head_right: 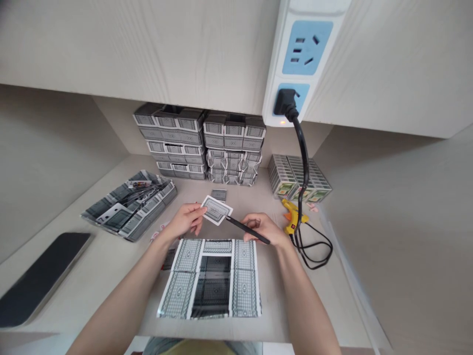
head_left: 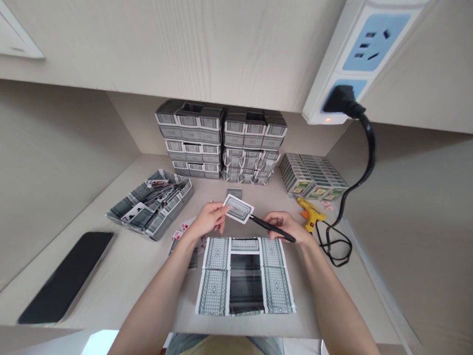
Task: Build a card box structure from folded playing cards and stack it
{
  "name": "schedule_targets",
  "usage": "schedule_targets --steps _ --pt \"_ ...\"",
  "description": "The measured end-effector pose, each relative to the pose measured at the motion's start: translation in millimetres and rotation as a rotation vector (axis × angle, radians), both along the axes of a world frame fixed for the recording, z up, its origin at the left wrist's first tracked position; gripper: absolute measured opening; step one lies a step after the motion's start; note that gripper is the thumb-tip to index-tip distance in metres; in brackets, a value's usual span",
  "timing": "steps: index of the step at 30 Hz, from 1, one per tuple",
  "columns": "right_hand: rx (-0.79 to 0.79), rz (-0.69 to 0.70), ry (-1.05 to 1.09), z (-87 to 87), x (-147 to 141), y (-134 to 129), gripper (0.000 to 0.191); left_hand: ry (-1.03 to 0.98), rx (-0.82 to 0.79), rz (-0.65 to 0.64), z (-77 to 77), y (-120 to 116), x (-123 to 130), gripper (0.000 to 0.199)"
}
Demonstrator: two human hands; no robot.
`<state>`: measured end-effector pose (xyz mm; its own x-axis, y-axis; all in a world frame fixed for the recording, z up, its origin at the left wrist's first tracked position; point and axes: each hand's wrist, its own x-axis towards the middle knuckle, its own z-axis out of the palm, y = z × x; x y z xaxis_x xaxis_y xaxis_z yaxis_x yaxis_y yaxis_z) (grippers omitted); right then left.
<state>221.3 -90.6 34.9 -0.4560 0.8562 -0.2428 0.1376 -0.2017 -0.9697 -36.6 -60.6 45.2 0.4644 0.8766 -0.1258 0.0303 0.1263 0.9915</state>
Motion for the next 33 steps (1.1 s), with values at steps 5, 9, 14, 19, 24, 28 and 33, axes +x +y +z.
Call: schedule_targets --steps 5,9,14,19,24,28,33 --pt "0.012 0.005 -0.035 4.1 -1.2 -0.3 0.042 -0.021 -0.019 -0.002 -1.6 1.1 0.3 0.032" --pt "0.000 0.006 -0.042 4.7 -1.4 -0.9 0.042 -0.016 -0.036 -0.004 -0.8 1.0 0.1 0.033" --pt "-0.045 0.010 0.024 -0.5 -0.1 -1.8 0.039 -0.033 -0.045 -0.006 1.7 -0.4 0.5 0.033" --pt "-0.014 0.044 0.093 -2.7 -2.5 -1.6 0.039 -0.062 -0.062 0.019 6.5 -2.2 1.5 0.030" --pt "-0.009 0.060 0.113 -2.3 -5.1 -1.0 0.042 -0.067 -0.078 0.001 8.2 -2.9 2.1 0.031" --pt "-0.016 0.069 0.117 -3.0 -5.0 -1.0 0.042 -0.060 -0.082 -0.014 6.2 -2.5 1.7 0.034" --pt "-0.031 0.059 0.096 -0.6 -5.1 -1.1 0.042 -0.050 -0.080 -0.018 3.9 -1.3 1.1 0.035"
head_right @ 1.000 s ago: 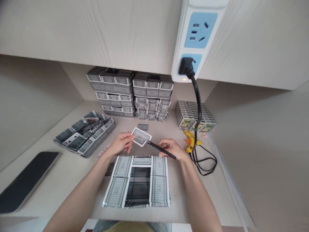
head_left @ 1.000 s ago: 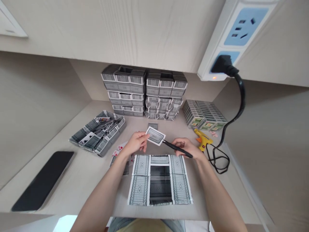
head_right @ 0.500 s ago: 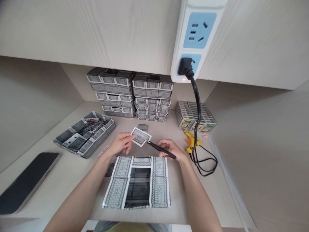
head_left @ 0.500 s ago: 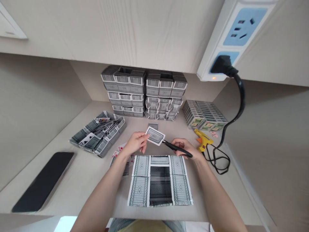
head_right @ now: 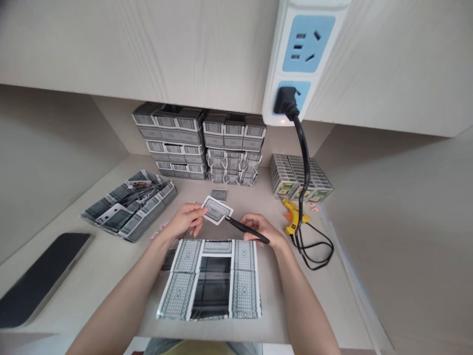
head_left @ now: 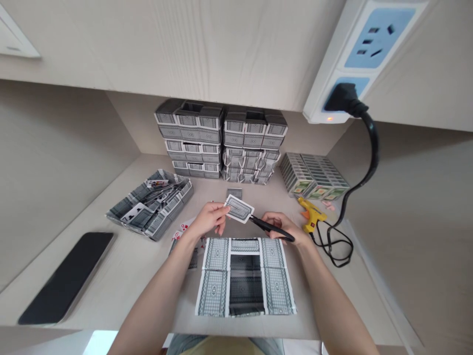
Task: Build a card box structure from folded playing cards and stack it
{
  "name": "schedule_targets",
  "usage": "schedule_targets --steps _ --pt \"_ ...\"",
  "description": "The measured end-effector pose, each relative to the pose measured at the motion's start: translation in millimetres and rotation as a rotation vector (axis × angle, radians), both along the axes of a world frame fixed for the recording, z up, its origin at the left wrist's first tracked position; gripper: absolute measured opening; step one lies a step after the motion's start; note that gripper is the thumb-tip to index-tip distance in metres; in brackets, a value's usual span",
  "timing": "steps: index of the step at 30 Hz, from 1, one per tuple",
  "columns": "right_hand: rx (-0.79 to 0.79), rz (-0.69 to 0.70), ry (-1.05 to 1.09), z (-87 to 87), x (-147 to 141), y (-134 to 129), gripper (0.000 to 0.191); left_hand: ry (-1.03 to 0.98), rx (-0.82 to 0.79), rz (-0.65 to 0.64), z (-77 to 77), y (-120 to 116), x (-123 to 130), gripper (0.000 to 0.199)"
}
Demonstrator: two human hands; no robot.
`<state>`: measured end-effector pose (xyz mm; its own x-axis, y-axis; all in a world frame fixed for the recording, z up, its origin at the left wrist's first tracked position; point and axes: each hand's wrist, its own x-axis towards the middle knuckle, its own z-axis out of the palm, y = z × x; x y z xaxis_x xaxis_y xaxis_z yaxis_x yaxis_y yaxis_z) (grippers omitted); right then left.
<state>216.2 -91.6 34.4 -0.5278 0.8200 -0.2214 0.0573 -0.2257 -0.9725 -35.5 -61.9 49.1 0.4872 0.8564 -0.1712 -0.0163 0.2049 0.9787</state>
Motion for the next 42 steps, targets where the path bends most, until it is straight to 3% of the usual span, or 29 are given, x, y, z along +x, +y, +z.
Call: schedule_targets --steps 18,25,32,34,37,42 --pt "-0.015 -0.048 -0.063 -4.6 -0.3 2.5 0.041 -0.005 0.001 -0.024 -1.7 2.0 -0.7 0.033" --pt "-0.045 -0.054 -0.064 1.3 -1.3 2.6 0.040 0.003 0.017 -0.023 0.3 0.9 -0.5 0.034" --pt "-0.039 -0.059 -0.053 -0.1 -9.8 2.7 0.041 0.054 0.014 -0.109 -3.6 -4.2 8.6 0.037" --pt "-0.016 -0.105 -0.042 -2.4 -9.2 3.2 0.041 0.061 0.045 -0.100 -5.6 -2.9 7.8 0.038" --pt "0.095 -0.286 -0.047 -7.6 -5.0 5.7 0.040 0.090 0.093 -0.061 -8.7 1.1 5.1 0.042" --pt "0.456 -0.577 -0.335 -18.1 9.4 11.3 0.042 0.105 0.160 0.003 -19.1 9.3 3.5 0.042"
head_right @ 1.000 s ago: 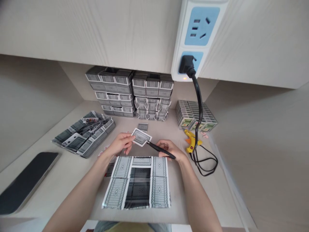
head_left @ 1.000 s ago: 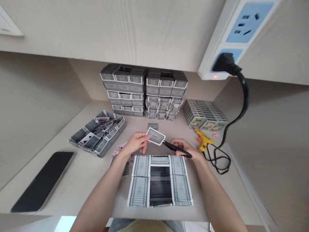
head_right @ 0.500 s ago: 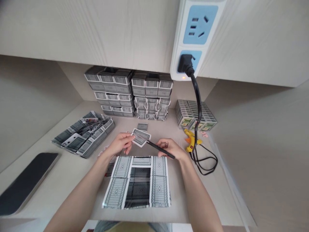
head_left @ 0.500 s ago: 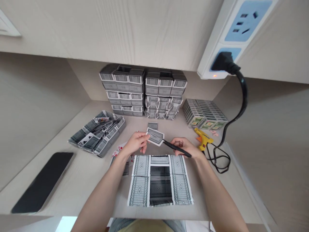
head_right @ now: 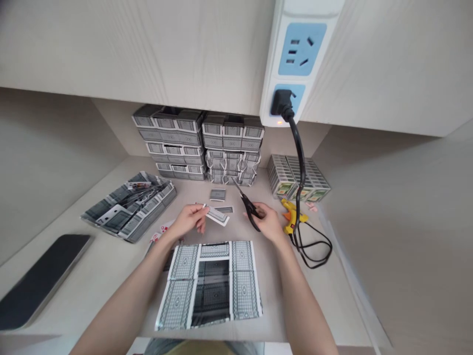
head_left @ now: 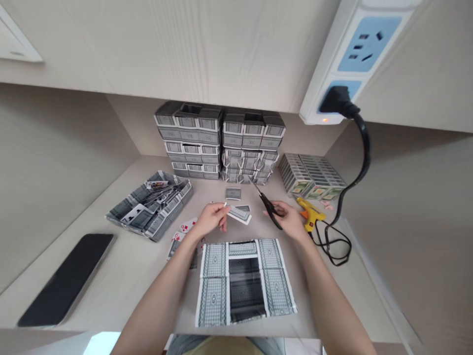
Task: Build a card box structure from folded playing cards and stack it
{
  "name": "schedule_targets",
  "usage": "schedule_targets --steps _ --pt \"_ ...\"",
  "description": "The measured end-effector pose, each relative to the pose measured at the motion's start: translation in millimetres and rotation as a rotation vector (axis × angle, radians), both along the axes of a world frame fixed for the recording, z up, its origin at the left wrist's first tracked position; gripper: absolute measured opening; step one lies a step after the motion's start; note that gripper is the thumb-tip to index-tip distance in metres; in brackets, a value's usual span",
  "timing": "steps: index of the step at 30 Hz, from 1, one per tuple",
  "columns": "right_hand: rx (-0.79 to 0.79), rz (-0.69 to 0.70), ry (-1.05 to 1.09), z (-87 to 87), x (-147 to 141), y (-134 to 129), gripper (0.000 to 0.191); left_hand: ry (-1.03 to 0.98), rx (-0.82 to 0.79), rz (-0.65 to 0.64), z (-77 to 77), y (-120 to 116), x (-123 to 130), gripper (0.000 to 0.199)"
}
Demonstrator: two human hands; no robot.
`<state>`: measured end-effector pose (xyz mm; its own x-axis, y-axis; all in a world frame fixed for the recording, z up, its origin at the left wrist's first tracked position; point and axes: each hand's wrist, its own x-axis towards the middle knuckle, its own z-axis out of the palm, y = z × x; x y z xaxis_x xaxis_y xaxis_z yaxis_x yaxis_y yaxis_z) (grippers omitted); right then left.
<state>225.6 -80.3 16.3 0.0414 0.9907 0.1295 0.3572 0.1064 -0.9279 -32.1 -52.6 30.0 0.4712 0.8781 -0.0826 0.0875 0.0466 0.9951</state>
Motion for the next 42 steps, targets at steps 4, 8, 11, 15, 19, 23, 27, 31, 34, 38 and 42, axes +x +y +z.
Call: schedule_targets --steps 4,8,11,15,19,23,27,31,34,38,42 --pt "0.100 -0.114 -0.472 -4.7 11.2 -0.3 0.041 0.002 0.033 0.053 -9.0 5.7 -0.2 0.038" --pt "0.165 -0.120 -0.728 -4.5 11.5 -1.7 0.047 0.028 0.029 0.079 -13.2 8.3 -0.5 0.036" --pt "0.177 -0.105 -0.802 -4.4 7.9 -1.7 0.049 0.058 0.029 0.112 -14.5 8.4 0.1 0.036" --pt "0.163 -0.083 -0.798 -5.1 4.7 -1.1 0.039 0.073 0.041 0.160 -12.9 7.7 1.4 0.035" --pt "0.216 -0.086 -0.713 -3.5 2.4 -1.7 0.026 0.027 0.065 0.321 -6.8 8.1 -0.1 0.035" --pt "0.271 -0.161 -0.469 2.1 -6.1 -3.2 0.024 -0.011 0.103 0.518 2.7 6.8 -2.5 0.034" --pt "0.138 -0.068 -0.084 21.4 -26.6 -3.8 0.027 0.006 0.132 0.500 19.3 -1.4 1.2 0.038" --pt "0.049 0.151 0.097 53.0 -50.1 -3.0 0.039 0.043 0.167 0.239 36.6 -11.9 10.7 0.041" --pt "0.007 0.251 0.073 68.3 -58.4 -3.7 0.025 0.077 0.171 0.053 44.8 -17.1 16.0 0.033" --pt "-0.071 0.245 0.126 68.8 -53.7 -9.7 0.030 0.106 0.217 -0.095 55.7 -26.9 15.7 0.027" --pt "-0.139 0.135 0.301 60.7 -40.0 -18.6 0.034 0.252 0.348 -0.292 66.6 -45.1 12.9 0.050"
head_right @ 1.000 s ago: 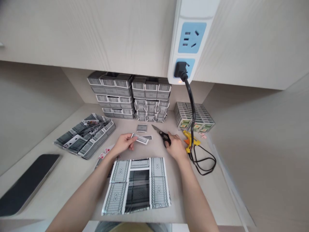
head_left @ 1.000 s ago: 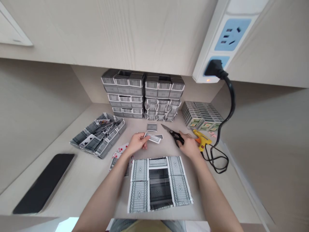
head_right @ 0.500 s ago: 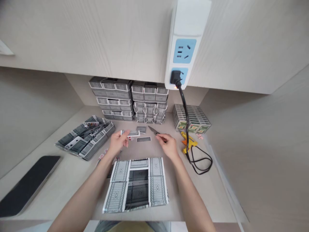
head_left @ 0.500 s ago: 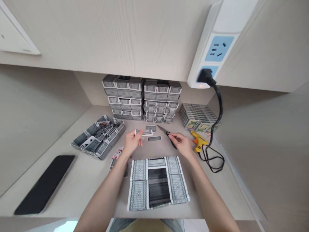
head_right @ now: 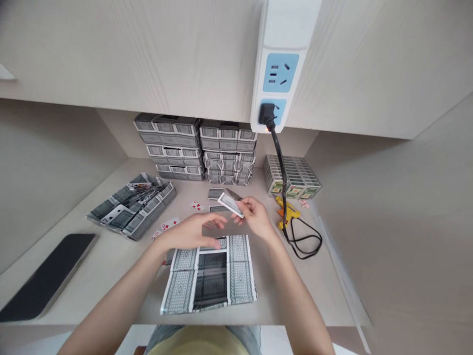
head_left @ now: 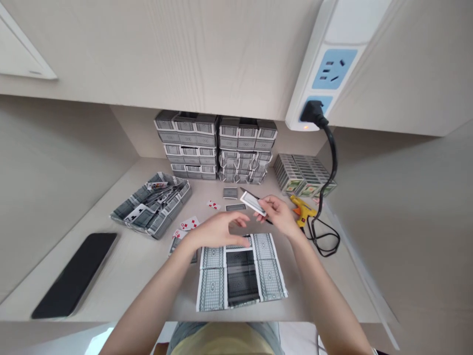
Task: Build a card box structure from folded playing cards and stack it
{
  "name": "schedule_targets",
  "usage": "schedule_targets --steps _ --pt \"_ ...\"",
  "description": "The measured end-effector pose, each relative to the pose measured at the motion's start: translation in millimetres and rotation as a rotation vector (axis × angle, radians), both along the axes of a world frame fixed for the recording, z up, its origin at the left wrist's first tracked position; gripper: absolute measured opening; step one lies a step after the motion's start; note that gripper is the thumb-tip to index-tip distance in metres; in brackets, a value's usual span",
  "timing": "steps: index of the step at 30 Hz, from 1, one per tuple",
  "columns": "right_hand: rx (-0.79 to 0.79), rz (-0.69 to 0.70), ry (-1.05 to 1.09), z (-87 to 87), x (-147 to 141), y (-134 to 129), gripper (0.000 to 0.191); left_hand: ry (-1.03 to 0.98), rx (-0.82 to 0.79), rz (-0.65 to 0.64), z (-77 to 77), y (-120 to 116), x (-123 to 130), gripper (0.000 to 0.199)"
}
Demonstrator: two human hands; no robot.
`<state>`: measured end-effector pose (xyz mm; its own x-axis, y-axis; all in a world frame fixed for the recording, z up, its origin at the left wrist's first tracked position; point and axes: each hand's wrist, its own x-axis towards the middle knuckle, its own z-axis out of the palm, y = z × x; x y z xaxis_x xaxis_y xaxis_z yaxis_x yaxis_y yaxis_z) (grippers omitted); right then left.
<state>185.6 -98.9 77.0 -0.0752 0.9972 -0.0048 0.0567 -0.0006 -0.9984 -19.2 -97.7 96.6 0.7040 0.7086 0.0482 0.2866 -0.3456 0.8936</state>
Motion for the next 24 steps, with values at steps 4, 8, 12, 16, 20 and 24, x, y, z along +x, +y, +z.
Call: schedule_targets --steps 4,8,12,16,20,24 --pt "0.003 -0.113 0.082 -5.3 12.7 -10.2 0.036 0.170 0.186 -0.036 2.2 -14.9 1.5 0.038" --pt "0.004 -0.195 0.136 -6.3 19.9 -23.9 0.035 0.336 0.257 0.017 5.9 -19.9 3.3 0.019" --pt "0.017 -0.228 0.196 -3.5 22.8 -36.4 0.030 0.641 0.365 0.170 11.6 -23.0 0.7 0.029" --pt "0.033 -0.223 0.190 0.7 22.0 -40.9 0.028 0.847 0.395 0.393 9.0 -33.8 0.0 0.035" --pt "0.047 -0.187 0.183 2.1 18.5 -38.6 0.029 0.979 0.353 0.615 5.1 -51.3 2.1 0.059" --pt "0.090 -0.248 0.157 -1.2 17.0 -37.2 0.028 0.948 0.289 0.643 10.3 -56.6 -4.4 0.082"
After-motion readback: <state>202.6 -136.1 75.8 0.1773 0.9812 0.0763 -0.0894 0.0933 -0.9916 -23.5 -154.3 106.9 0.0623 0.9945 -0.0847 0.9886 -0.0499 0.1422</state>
